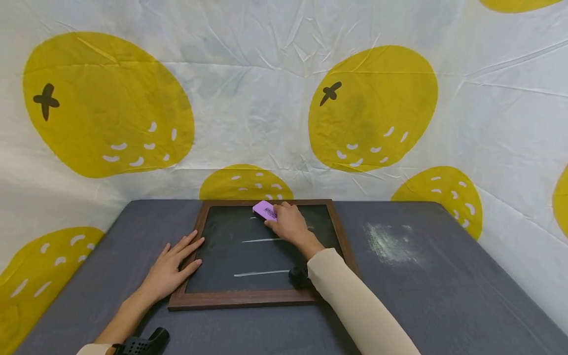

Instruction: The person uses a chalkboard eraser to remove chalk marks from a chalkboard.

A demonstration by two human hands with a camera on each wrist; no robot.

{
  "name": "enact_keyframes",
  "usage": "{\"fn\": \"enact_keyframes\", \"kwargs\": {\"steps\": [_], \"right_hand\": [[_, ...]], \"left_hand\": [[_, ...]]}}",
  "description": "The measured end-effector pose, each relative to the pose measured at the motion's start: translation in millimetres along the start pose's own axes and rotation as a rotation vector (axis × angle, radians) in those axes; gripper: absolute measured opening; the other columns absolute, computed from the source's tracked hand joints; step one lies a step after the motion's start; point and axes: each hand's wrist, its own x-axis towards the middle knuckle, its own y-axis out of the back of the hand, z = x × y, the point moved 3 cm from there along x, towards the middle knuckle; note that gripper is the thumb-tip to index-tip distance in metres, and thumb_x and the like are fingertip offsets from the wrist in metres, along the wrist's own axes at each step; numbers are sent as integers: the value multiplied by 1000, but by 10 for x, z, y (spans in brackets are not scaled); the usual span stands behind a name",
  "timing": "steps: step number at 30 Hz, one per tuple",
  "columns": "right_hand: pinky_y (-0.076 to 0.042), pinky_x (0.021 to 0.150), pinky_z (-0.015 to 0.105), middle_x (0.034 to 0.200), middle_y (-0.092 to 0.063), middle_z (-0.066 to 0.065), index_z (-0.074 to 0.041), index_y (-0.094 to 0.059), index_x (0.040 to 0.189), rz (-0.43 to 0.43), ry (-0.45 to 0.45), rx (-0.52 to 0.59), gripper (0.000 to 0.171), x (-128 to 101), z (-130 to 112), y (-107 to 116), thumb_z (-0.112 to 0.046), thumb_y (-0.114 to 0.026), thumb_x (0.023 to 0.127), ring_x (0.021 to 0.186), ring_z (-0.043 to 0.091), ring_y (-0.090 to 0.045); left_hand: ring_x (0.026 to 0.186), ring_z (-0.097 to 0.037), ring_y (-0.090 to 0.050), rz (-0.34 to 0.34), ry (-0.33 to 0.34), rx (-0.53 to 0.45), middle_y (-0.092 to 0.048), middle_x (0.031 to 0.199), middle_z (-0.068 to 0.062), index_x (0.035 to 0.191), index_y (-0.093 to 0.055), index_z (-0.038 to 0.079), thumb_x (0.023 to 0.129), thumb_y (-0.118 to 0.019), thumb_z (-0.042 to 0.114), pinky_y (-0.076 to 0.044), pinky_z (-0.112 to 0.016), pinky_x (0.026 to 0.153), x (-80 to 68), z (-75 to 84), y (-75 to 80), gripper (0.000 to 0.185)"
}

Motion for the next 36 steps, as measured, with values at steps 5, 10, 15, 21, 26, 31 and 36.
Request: {"fn": "enact_keyframes", "kwargs": {"steps": [5,10,15,21,26,31,36], "right_hand": [[-49,82,41,121,-59,12,-10,-56,136,-19,35,0,57,-5,-59,0,-39,-67,88,100,30,-54],[-49,85,41,126,-56,12,-9,-52,139,-53,67,-8,60,-9,-77,23,-40,-66,89,103,29,-53],[-48,89,42,126,-56,12,-10,-51,140,-77,125,27,60,-11,-39,53,-40,-66,90,106,29,-54],[-47,88,41,122,-58,12,-10,-52,139,-105,153,94,60,-20,43,87,-39,-68,89,106,26,-56],[-47,80,39,115,-59,11,-10,-53,138,-129,166,91,60,-25,119,114,-38,-69,88,97,23,-55],[-46,89,42,124,-57,12,-10,-52,139,-139,140,79,61,-39,275,158,-39,-69,88,106,26,-55],[-45,89,44,122,-58,13,-10,-52,139,-132,105,75,61,-74,496,247,-39,-69,87,106,28,-55]], "left_hand": [[134,-44,-31,-8,6,1,-32,152,-14,144,-46,13,95,-60,34,-12,-67,106,-8,-1,-8,55],[135,-44,-31,-14,14,-1,-31,152,-13,145,-45,13,95,-59,34,-12,-67,106,-16,5,10,55],[135,-43,-31,-15,13,10,-31,153,-13,145,-46,14,95,-59,34,-12,-67,106,-18,12,21,55],[135,-43,-31,-12,10,2,-32,152,-13,144,-46,13,95,-59,33,-12,-68,105,-24,27,5,54],[135,-43,-30,-11,13,-11,-32,152,-13,144,-46,13,95,-60,32,-11,-67,106,-38,35,3,54],[136,-42,-30,-15,20,-13,-31,153,-12,145,-46,14,95,-59,33,-11,-67,106,-37,38,9,55],[136,-43,-30,-12,17,-16,-31,152,-13,145,-46,14,95,-59,33,-12,-67,106,-21,30,18,54]]}}
